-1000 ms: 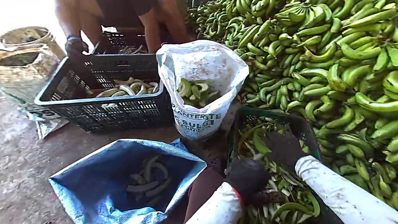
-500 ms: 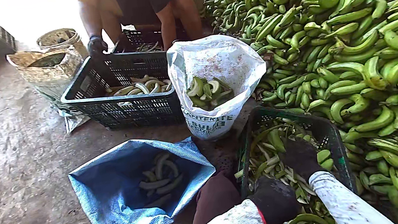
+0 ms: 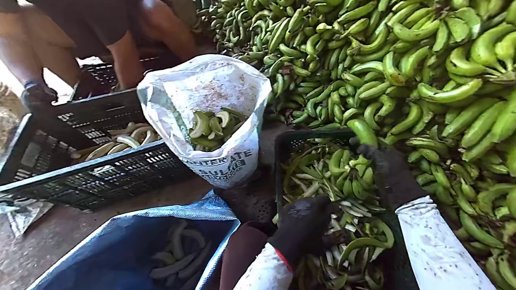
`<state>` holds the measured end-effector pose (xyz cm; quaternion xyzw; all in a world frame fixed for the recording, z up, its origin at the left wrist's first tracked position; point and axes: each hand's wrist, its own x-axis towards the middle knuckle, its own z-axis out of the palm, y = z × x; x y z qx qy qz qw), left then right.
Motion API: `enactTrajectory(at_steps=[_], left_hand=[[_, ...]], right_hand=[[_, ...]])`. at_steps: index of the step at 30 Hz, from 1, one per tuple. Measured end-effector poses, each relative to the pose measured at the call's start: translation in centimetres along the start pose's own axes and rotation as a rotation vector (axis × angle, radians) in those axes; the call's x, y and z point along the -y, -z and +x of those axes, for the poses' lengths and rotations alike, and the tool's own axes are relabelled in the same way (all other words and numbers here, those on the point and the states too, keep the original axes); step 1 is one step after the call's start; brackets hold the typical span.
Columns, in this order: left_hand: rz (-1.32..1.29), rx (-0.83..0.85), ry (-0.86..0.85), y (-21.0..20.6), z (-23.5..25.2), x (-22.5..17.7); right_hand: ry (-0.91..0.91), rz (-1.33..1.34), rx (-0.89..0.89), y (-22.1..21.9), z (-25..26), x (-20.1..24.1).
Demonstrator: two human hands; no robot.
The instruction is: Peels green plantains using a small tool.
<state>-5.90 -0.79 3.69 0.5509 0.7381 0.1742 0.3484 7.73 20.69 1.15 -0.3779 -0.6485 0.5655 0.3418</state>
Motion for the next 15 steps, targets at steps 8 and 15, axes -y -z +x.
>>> enactTrajectory(at_steps=[8, 15], left_hand=[[-0.801, -0.281, -0.426, -3.0, 0.7, -3.1], [-0.999, -0.127, -0.545, -6.2, 0.4, -7.7]], right_hand=[[0.069, 0.472, -0.156, 5.3, -6.5, 4.7], [0.056, 0.614, -0.141, 5.0, -12.5, 2.7]])
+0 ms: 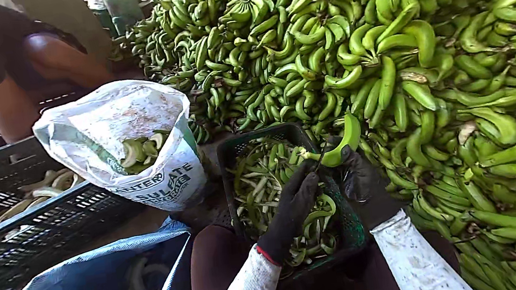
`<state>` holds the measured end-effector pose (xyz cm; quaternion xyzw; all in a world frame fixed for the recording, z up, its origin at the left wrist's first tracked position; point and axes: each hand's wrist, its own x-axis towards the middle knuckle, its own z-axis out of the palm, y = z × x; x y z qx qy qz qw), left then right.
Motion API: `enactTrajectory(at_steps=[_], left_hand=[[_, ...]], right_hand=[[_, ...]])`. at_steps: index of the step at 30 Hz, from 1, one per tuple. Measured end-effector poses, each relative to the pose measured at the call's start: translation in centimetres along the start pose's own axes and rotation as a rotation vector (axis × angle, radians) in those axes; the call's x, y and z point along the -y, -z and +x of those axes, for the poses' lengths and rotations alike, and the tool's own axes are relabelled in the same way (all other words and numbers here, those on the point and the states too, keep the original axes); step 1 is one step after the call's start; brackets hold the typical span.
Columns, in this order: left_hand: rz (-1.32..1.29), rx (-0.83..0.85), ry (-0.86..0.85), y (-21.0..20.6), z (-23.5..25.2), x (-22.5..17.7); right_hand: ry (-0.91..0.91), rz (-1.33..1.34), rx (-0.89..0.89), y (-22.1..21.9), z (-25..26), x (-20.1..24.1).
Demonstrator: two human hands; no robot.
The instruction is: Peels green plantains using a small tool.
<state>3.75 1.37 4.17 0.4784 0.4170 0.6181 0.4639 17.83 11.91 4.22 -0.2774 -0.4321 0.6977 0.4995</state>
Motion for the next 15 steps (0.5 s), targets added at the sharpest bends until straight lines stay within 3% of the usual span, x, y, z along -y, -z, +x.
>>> enactTrajectory(at_steps=[8, 15], left_hand=[[-0.081, -0.063, 0.065, -2.3, -0.7, 1.7], [-0.214, -0.137, 0.266, -2.5, -1.0, 2.1]], right_hand=[[-0.022, 0.051, -0.059, 1.2, -1.9, -1.2], [-0.011, -0.097, 0.001, 2.1, -2.4, -2.3]])
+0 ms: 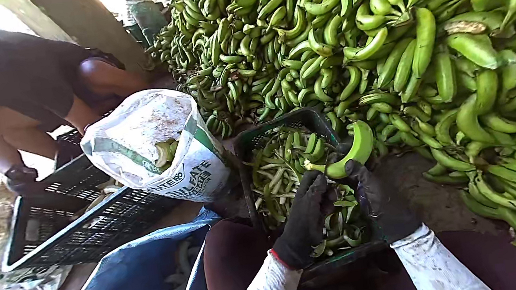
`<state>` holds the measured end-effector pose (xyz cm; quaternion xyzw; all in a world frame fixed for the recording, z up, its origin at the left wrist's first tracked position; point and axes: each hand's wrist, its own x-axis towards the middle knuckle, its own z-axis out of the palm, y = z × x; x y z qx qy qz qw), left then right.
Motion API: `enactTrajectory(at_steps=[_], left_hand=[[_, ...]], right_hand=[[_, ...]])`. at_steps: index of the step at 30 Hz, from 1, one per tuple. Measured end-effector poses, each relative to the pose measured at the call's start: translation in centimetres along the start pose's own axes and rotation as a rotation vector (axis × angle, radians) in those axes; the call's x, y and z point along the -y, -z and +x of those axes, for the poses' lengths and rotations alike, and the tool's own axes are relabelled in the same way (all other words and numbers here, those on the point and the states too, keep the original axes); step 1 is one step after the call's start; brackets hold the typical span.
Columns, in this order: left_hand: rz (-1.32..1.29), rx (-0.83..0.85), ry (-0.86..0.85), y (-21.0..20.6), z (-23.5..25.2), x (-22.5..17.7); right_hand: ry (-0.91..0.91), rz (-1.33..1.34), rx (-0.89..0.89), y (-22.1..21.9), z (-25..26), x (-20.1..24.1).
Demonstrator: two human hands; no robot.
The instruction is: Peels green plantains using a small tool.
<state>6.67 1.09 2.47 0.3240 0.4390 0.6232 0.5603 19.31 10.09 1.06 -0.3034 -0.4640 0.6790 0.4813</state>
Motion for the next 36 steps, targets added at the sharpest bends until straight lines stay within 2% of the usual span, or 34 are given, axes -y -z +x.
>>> enactTrajectory(at_steps=[2, 3, 5, 6, 7, 8, 11, 12, 14, 19, 23, 26, 28, 30, 33, 35, 36], left_hand=[[0.143, -0.011, -0.096, 0.4, 0.2, 0.4], [0.327, -0.036, -0.213, 0.7, 0.3, 0.7], [0.805, -0.081, -0.549, 1.8, 0.9, 1.9], [0.956, -0.085, -0.666, 2.1, 1.0, 2.5], [1.001, -0.058, -0.689, 2.0, 0.9, 2.9], [0.954, -0.015, -0.616, 1.6, 0.6, 2.9], [0.432, 0.146, -0.035, -0.3, -0.8, 0.4], [0.285, 0.208, 0.099, -0.4, -1.0, -0.5], [0.155, 0.308, 0.210, 0.0, -1.4, -1.8], [0.282, 0.346, 0.142, 0.4, -2.6, -3.6], [0.367, 0.174, 0.036, 1.3, -2.7, -5.1], [0.441, 0.026, -0.052, 3.1, -3.1, -7.6], [0.399, -0.043, -0.185, 3.8, -3.9, -9.7], [0.332, -0.078, -0.321, 3.7, -5.0, -12.0], [0.110, 0.007, -0.410, 2.9, -5.2, -11.6], [0.098, 0.143, -0.287, 2.9, -4.6, -8.3], [0.165, 0.188, -0.142, 2.7, -4.3, -6.3]], right_hand=[[-0.010, 0.005, -0.002, 0.0, -0.2, 0.1], [-0.033, 0.009, -0.034, -0.1, -0.3, 0.2], [-0.064, 0.027, -0.119, 0.0, 0.1, 0.0], [-0.076, 0.028, -0.156, 0.1, 0.3, -0.4], [-0.086, 0.032, -0.179, 0.4, 0.4, -0.7], [-0.089, 0.033, -0.186, 0.7, 0.6, -1.0], [-0.100, 0.038, -0.101, 2.0, 0.7, -1.5], [-0.103, 0.047, -0.033, 2.5, 0.7, -1.5], [-0.144, 0.068, 0.100, 3.1, 0.8, -1.1], [-0.259, 0.052, 0.284, 3.0, 0.7, 0.5], [-0.318, -0.044, 0.471, 3.6, 0.5, 2.5], [-0.378, -0.363, 0.590, 4.1, -0.1, 5.2], [-0.395, -0.652, 0.549, 5.3, 0.2, 5.7], [-0.375, -0.761, 0.410, 7.4, 0.7, 4.9], [-0.281, -0.486, 0.216, 7.8, 0.7, 5.0], [-0.205, -0.239, 0.133, 6.8, 0.8, 5.1], [-0.168, -0.146, 0.080, 6.0, 0.7, 5.2]])
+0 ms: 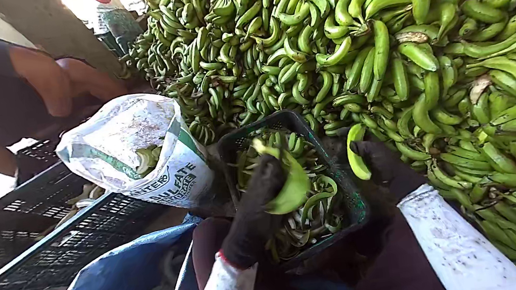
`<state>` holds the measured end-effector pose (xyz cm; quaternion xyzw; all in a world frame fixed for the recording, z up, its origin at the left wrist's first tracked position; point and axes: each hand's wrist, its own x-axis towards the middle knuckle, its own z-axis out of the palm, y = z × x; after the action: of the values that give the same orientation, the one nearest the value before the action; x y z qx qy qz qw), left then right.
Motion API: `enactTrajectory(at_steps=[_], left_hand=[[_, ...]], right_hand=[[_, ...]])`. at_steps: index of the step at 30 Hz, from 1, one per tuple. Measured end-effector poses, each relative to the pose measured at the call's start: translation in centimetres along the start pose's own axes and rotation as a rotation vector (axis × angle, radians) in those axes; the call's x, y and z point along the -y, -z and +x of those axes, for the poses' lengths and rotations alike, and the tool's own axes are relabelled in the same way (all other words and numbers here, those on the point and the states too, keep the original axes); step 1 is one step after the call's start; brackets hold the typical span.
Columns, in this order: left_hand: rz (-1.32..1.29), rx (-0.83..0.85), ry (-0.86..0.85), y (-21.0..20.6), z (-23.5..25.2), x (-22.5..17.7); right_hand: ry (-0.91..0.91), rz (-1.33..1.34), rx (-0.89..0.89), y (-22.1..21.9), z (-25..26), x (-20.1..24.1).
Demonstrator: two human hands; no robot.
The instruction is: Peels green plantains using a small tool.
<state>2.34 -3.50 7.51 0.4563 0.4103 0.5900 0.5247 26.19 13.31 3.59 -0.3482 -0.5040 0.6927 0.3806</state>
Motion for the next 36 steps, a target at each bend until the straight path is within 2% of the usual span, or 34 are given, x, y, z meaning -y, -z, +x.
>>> enactTrajectory(at_steps=[3, 4, 6, 10, 13, 18, 23, 32, 36], left_hand=[[0.339, 0.041, 0.545, -0.8, 0.4, 7.1], [0.406, 0.030, 0.602, -0.8, 0.6, 8.8], [0.472, 0.006, 0.474, -0.9, 0.3, 9.5], [0.413, 0.011, -0.033, -3.3, 0.1, 6.8], [0.445, -0.022, -0.235, -4.9, 0.0, 6.5], [0.511, -0.040, -0.270, -5.1, -0.4, 6.4], [0.523, -0.044, -0.230, -4.9, -0.8, 6.5], [0.516, -0.064, -0.237, -4.6, -1.3, 6.8], [0.540, -0.068, -0.247, -4.3, -1.2, 7.1]], right_hand=[[0.054, 0.216, -0.162, -2.7, -0.3, 0.7], [0.067, 0.241, -0.208, -3.4, -0.3, 0.9], [0.083, 0.244, -0.293, -4.5, -0.5, 1.3], [0.168, 0.260, -0.392, -6.5, -0.2, 0.7], [0.233, 0.296, -0.411, -8.0, -0.2, 0.4], [0.272, 0.323, -0.432, -9.1, -1.1, 0.8], [0.307, 0.289, -0.473, -10.0, -1.5, 1.6], [0.286, 0.191, -0.430, -10.3, -2.0, 1.1], [0.265, 0.239, -0.412, -10.7, -1.9, 1.1]])
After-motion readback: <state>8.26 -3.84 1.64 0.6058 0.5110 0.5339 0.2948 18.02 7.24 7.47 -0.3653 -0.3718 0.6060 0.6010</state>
